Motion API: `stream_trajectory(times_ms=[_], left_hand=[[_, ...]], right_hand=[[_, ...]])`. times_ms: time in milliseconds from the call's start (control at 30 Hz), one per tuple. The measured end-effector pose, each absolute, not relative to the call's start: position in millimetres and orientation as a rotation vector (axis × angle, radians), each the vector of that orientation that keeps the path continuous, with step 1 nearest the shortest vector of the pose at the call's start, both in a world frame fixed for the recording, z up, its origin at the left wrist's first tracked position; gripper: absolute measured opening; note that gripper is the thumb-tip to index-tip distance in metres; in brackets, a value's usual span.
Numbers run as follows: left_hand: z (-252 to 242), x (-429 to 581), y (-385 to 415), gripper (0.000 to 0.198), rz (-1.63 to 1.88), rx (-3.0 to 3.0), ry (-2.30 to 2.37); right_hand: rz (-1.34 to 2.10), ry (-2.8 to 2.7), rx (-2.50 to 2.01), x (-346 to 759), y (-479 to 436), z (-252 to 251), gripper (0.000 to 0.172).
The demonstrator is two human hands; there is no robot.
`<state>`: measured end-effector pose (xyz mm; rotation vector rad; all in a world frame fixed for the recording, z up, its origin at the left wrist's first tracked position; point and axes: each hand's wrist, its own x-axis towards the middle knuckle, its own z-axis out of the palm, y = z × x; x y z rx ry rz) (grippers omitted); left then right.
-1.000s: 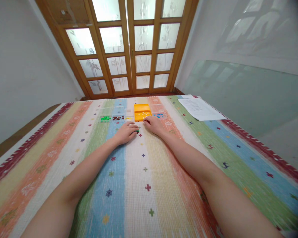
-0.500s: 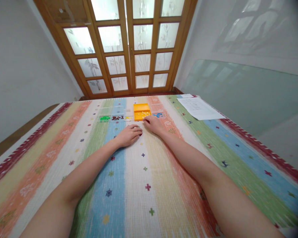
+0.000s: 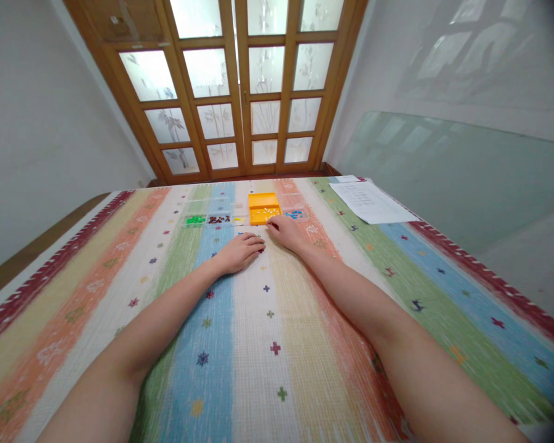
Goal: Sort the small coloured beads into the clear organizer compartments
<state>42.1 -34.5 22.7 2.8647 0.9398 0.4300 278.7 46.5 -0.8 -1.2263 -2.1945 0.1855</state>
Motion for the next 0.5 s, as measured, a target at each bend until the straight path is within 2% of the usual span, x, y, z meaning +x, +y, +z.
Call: stream_trajectory(times_ms=[300,500], left_hand=[[22,24,-21,0.040,0.622,2.872,1.108],[21,-45,14,0.042,0.856,2.715,1.491]], right_hand=[[0.159,-2.209,-1.239,278,46,0,0.021],[0.167,-2.208,-1.217,279,43,3,0.021]])
